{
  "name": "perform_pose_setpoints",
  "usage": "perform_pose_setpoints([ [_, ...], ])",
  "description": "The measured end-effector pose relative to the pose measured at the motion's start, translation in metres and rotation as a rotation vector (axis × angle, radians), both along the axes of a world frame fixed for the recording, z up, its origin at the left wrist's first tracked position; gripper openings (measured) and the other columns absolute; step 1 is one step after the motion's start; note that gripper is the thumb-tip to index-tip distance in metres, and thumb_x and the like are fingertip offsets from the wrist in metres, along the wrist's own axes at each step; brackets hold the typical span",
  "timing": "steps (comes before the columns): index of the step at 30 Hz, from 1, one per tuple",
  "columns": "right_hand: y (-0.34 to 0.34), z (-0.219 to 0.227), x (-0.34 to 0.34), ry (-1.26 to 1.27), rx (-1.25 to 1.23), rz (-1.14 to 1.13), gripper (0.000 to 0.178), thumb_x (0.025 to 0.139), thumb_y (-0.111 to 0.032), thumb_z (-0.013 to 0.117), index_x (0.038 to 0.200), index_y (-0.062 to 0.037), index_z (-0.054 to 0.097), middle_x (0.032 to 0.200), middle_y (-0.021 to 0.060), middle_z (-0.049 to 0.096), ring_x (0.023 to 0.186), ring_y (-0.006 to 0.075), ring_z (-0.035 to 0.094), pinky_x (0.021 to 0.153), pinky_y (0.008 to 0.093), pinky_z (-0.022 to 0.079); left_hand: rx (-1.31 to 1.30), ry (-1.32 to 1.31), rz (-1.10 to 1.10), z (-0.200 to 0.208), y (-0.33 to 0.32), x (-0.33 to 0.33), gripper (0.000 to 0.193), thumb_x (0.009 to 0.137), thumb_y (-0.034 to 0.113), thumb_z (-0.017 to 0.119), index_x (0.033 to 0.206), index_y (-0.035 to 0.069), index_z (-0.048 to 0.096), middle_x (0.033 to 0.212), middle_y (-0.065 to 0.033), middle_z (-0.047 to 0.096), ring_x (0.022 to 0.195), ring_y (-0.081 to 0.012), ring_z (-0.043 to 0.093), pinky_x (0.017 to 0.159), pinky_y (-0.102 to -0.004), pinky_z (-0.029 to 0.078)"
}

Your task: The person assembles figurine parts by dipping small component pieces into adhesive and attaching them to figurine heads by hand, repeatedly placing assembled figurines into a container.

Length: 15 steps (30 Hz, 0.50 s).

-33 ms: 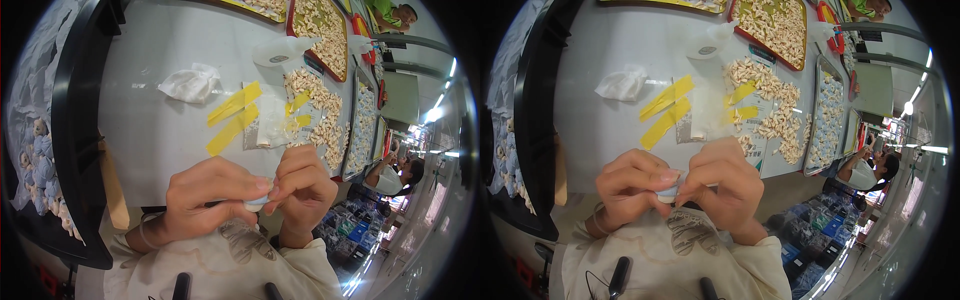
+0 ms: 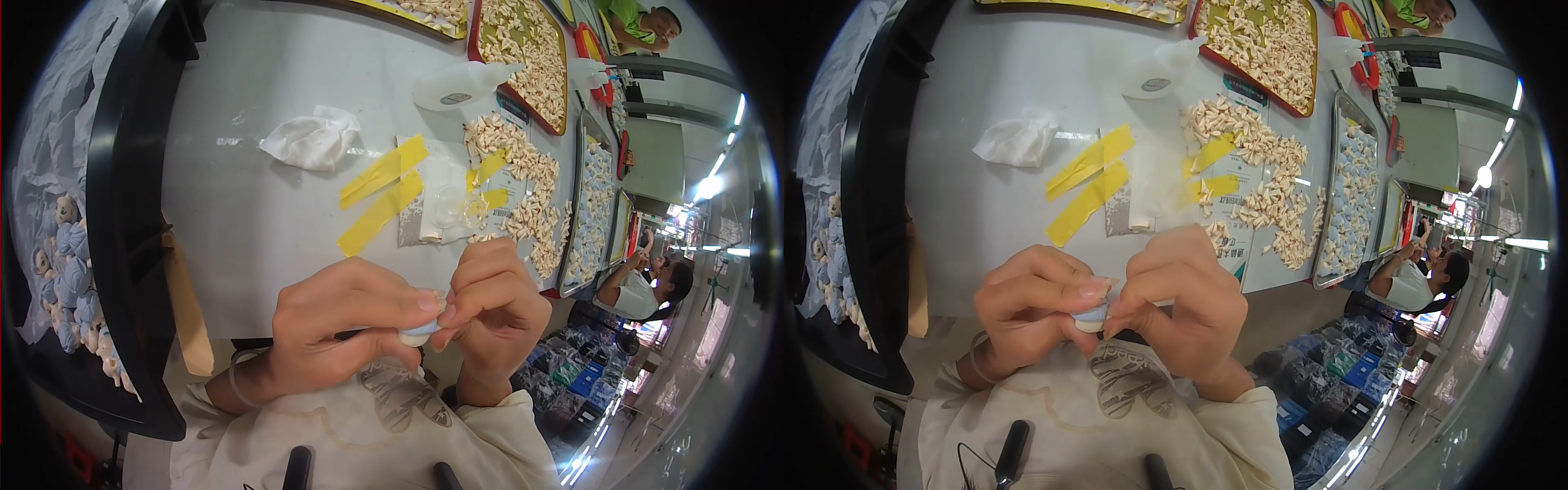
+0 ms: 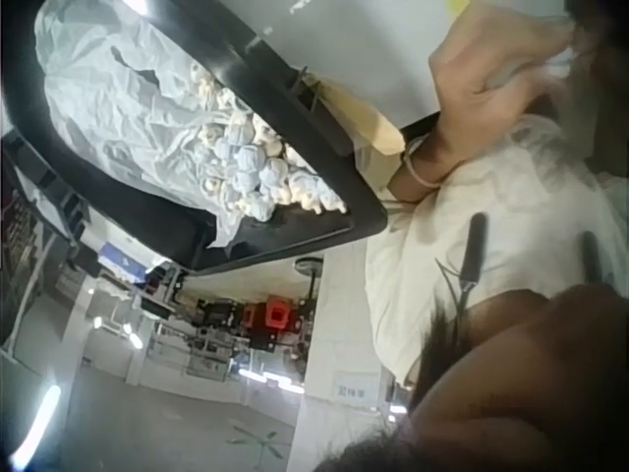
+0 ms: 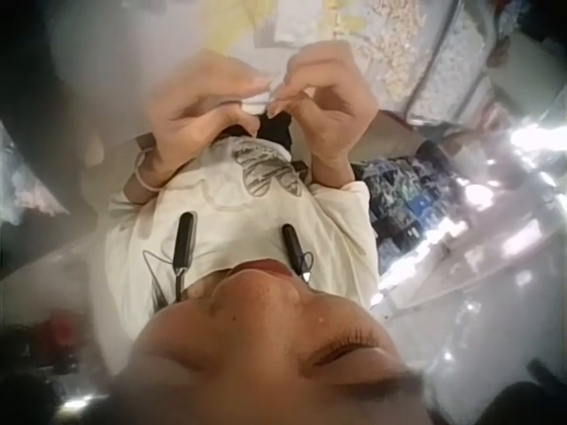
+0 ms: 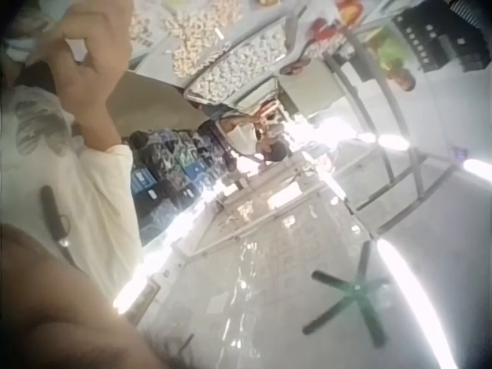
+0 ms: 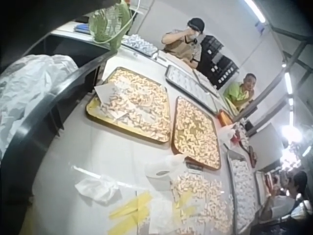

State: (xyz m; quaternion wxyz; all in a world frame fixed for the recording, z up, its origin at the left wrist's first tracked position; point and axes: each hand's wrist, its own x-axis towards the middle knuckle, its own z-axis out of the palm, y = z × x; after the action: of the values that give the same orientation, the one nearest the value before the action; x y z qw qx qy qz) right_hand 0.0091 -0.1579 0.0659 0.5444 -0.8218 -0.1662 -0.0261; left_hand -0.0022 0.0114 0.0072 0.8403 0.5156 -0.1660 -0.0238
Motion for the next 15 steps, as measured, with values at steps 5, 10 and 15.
perform_pose_setpoints([
  [5,0.001,-0.011,-0.002,0.085,0.058,-0.078,0.024,0.060,-0.010,0.081,0.078,-0.0056,0.066,0.078,0.0060,0.058,0.073,0.0174,0.051,0.065,0.0258,0.039,0.085,-0.004,0.095,-0.003,-0.001,0.003,0.035,0.065,-0.001,0.076,0.098,-0.001,0.067,0.096,-0.0135,0.065,0.086,-0.0210,0.062,0.074,-0.0288,0.049],
  [10,0.011,-0.008,-0.003,-0.161,-0.105,-0.074,0.040,0.058,-0.023,0.082,0.093,-0.0087,0.070,0.092,0.0065,0.050,0.080,0.0164,0.051,0.066,0.0245,0.039,-0.395,0.334,-0.170,0.000,-0.003,-0.002,0.045,0.079,-0.007,0.063,0.121,-0.007,0.048,0.118,-0.0166,0.055,0.104,-0.0202,0.056,0.085,-0.0295,0.047],
  [15,0.013,-0.009,-0.002,-0.305,-0.297,-0.078,0.044,0.058,-0.030,0.081,0.098,-0.0138,0.071,0.091,0.0032,0.049,0.082,0.0162,0.049,0.066,0.0261,0.038,-0.450,0.321,-0.318,0.001,0.004,-0.001,0.047,0.086,-0.009,0.050,0.130,-0.007,0.036,0.128,-0.0187,0.045,0.115,-0.0225,0.050,0.090,-0.0308,0.046],
])
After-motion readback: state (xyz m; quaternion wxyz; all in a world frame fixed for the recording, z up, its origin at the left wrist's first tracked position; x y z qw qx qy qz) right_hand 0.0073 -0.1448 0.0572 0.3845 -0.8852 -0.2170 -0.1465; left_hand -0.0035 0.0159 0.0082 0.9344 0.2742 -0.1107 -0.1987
